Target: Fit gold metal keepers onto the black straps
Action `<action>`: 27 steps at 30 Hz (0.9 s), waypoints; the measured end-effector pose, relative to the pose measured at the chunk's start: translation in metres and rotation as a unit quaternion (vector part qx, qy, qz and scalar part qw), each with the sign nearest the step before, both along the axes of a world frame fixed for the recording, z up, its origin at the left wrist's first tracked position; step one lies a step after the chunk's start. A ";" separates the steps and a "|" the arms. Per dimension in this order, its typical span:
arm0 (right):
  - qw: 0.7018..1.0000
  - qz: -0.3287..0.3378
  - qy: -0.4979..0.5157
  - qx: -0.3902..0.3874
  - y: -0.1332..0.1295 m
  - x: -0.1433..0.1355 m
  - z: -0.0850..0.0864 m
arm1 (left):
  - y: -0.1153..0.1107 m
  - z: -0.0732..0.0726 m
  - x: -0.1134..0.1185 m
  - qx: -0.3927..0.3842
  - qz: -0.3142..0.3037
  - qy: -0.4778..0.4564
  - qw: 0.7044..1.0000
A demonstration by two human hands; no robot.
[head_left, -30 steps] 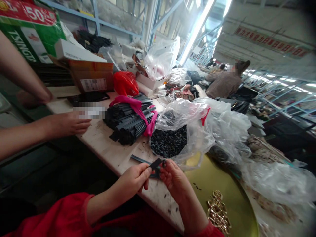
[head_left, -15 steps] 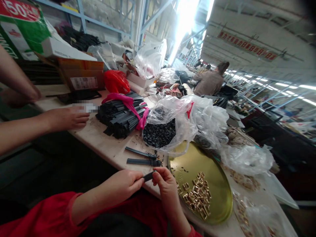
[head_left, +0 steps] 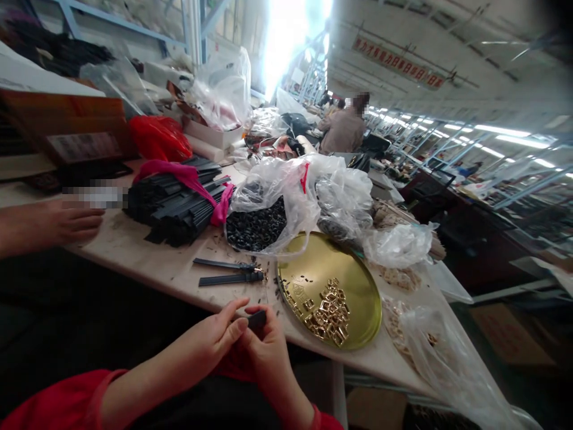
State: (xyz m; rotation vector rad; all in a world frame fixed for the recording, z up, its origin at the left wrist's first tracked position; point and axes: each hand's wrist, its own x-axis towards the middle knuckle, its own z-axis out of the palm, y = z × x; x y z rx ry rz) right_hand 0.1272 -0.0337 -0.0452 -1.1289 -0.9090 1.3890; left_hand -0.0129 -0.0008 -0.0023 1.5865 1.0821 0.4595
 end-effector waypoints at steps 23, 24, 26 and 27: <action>0.893 0.118 -0.420 0.112 0.046 0.057 0.032 | 0.039 0.009 0.028 0.092 -0.003 -0.013 0.996; 0.906 0.121 -0.393 0.104 0.046 0.048 0.036 | 0.039 0.011 0.027 0.098 0.000 -0.010 0.995; 0.924 0.119 -0.351 0.094 0.046 0.035 0.041 | 0.038 0.013 0.020 0.099 0.007 -0.002 0.995; 0.930 0.120 -0.334 0.093 0.045 0.031 0.043 | 0.037 0.013 0.017 0.096 0.012 -0.002 0.995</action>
